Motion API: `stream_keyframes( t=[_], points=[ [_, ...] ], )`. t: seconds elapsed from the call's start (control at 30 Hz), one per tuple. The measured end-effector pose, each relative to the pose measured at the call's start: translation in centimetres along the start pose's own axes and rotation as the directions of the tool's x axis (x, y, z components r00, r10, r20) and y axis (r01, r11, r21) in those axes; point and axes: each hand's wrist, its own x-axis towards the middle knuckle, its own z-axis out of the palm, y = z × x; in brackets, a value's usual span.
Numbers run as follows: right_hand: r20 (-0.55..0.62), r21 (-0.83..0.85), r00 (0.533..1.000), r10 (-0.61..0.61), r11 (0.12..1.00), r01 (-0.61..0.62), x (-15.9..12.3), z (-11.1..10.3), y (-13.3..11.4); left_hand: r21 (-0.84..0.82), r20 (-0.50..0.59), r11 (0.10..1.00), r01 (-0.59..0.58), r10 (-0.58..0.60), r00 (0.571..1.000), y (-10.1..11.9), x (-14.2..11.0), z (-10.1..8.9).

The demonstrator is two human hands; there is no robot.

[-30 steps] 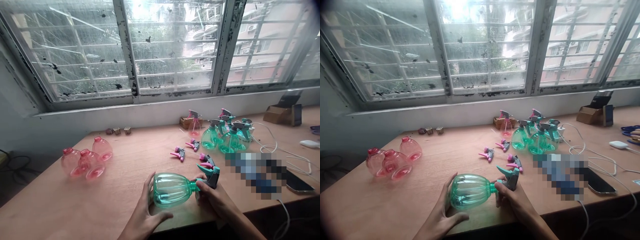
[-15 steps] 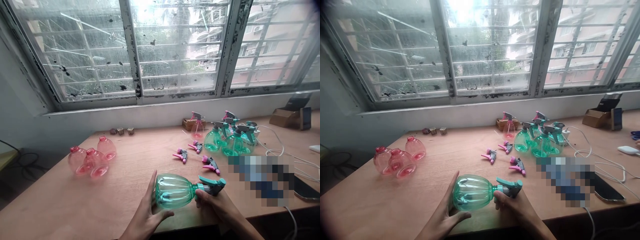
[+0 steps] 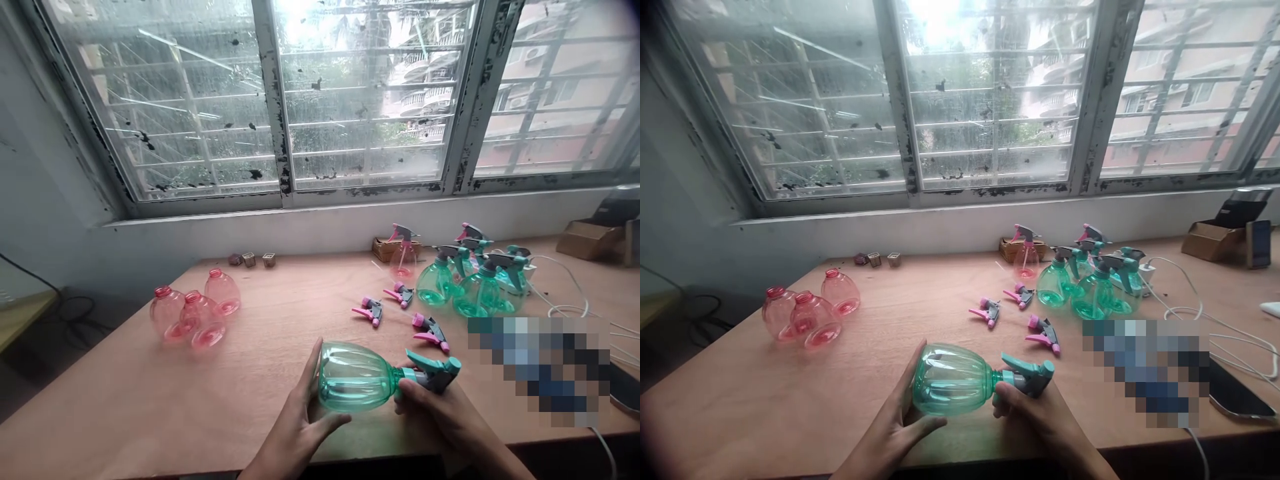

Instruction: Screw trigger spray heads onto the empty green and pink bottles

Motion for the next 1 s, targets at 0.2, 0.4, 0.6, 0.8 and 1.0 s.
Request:
stream_keyframes(
  t=[0.2, 0.4, 0.6, 0.8, 1.0],
  points=[
    [0.040, -0.058, 0.999, 0.017, 0.998, -0.015, 0.0, -0.2, 0.0, 0.108, -0.028, 0.994, 0.032, -0.029, 0.999, -0.4, -0.2, -0.3],
    [0.024, -0.007, 0.999, 0.035, 0.999, -0.035, 0.2, -0.3, 0.2, 0.010, -0.039, 1.000, -0.013, 0.013, 0.999, -0.5, 0.3, -0.1],
    [-0.054, -0.009, 0.996, 0.075, 0.997, -0.076, 0.1, -0.4, 0.6, -0.008, -0.042, 1.000, -0.003, 0.003, 0.999, -1.0, 0.4, -0.3],
    [-0.048, -0.018, 0.998, 0.050, 0.999, -0.051, -0.1, 0.2, -0.1, 0.105, 0.005, 0.992, -0.067, 0.067, 0.998, -2.6, 0.2, -1.0],
    [0.047, -0.107, 0.996, 0.069, 0.992, -0.064, -0.2, 0.0, -0.6, 0.084, -0.030, 0.996, 0.004, -0.002, 1.000, -1.2, 0.0, -0.8]
  ],
)
